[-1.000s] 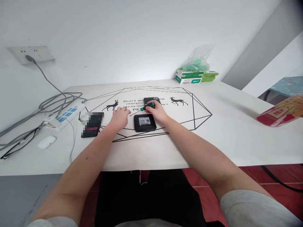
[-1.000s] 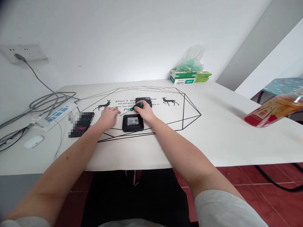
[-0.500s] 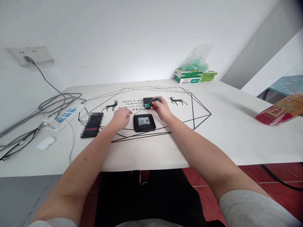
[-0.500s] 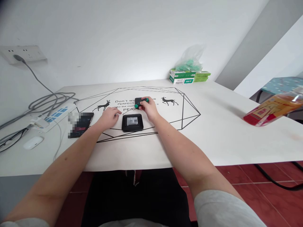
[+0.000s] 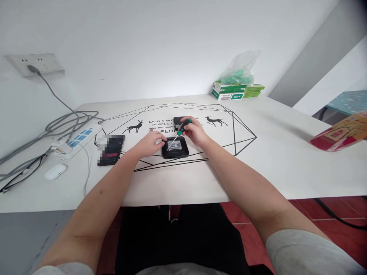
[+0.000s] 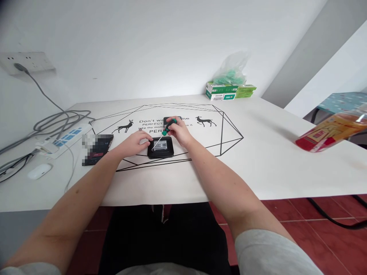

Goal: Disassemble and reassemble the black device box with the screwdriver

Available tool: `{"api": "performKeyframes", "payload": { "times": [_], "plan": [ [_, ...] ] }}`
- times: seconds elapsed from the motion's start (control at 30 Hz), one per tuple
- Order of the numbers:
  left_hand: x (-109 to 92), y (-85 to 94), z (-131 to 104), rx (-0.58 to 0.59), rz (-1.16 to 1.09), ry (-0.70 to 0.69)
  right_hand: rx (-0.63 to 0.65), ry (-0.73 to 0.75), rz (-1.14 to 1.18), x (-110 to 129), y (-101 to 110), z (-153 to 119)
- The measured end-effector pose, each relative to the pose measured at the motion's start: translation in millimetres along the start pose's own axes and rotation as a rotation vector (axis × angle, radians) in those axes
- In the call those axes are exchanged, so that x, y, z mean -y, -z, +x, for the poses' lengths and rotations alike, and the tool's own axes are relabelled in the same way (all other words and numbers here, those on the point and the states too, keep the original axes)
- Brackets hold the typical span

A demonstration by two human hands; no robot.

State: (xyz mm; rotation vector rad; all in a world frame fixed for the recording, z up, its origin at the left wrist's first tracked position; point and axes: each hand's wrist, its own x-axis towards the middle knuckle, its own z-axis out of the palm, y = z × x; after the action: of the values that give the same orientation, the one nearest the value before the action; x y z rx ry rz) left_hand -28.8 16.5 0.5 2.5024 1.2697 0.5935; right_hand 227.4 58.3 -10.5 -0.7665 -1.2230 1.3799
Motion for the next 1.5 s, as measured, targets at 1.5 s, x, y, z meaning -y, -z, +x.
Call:
{"api": "performKeyframes", "payload": {
  "times": [1.5],
  "plan": [
    [-8.7,5.0,-5.0,0.163,0.015,0.026,-0.240,0.108,-0.067,9.3,56.6,20.3]
  ]
}}
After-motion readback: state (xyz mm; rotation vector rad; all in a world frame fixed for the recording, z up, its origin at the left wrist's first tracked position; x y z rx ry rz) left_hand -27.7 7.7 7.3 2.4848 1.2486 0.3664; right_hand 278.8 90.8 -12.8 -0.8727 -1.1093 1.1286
